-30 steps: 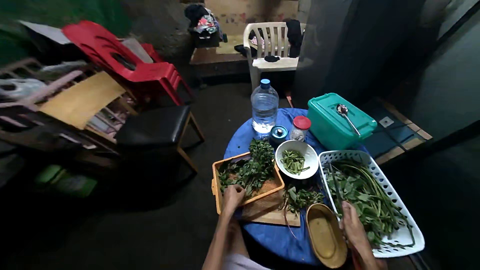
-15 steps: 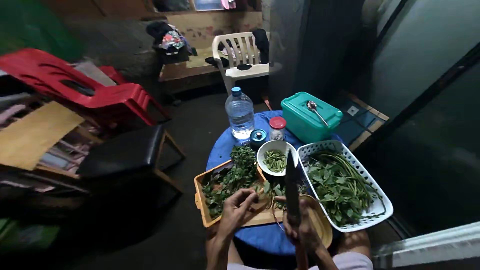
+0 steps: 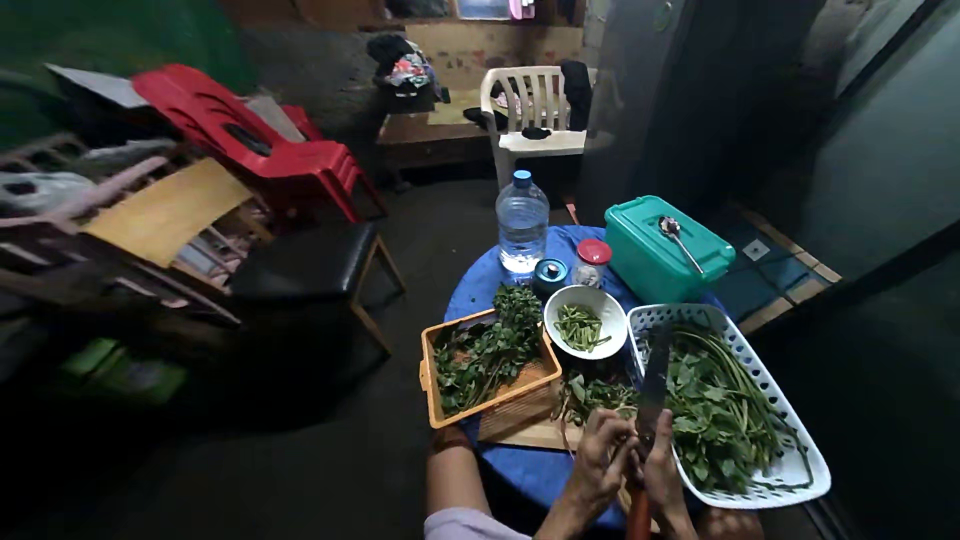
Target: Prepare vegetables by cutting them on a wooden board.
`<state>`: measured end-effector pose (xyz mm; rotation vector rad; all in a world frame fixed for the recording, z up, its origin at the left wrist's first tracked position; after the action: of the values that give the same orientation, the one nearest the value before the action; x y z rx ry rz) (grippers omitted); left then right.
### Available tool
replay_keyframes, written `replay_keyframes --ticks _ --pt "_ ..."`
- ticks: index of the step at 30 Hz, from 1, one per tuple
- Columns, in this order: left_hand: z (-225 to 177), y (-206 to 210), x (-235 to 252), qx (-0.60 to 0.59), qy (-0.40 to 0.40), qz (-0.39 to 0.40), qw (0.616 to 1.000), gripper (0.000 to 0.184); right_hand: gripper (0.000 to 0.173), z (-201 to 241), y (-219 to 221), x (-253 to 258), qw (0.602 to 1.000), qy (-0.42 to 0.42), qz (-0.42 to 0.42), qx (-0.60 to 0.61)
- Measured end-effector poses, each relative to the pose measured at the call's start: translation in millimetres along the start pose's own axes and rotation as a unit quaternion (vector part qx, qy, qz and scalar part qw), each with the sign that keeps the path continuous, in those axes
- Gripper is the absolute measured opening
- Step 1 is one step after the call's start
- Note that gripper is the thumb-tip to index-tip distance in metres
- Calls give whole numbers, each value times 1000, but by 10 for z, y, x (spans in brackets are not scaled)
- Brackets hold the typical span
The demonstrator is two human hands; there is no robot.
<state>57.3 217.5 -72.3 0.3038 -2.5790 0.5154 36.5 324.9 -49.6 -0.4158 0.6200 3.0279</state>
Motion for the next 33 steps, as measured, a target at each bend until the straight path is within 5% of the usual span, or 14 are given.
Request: replay_keyframes --ticks 3,9,11,14,15,18,23,33 --pt "110 126 -25 12 -2 -24 1000 12 72 6 -117 143 999 -3 -2 -35" --pt "238 28 255 52 -59 -126 989 15 75 116 -329 408 948 -94 -71 -297" --pt "422 -149 409 137 -114 -84 980 17 72 191 -457 487 938 -101 -108 -313" --pt "732 -469 535 228 -291 132 920 39 72 304 -631 562 921 -132 -143 -338" --pt "809 -585 556 248 -319 151 902 41 73 331 -687 595 916 -143 -151 -344" --pt "983 -1085 538 311 -352 115 875 31 70 349 -883 653 907 -149 -160 -361" --pt "1403 -1848 459 384 -483 154 772 25 72 220 -961 669 944 35 -133 -299" --pt "1754 -1934 455 396 -548 152 721 39 66 18 -747 475 978 26 -57 -198"
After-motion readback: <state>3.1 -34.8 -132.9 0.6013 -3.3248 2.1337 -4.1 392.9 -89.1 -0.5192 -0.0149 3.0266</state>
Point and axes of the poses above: each hand's wrist, its own x-axis towards the middle knuckle, its own y-axis out of the palm, z = x × y, the point moved 1 cm from there along x, towards the middle knuckle, and after that the axes turned 15 degrees about x, right-handed, at the moved point
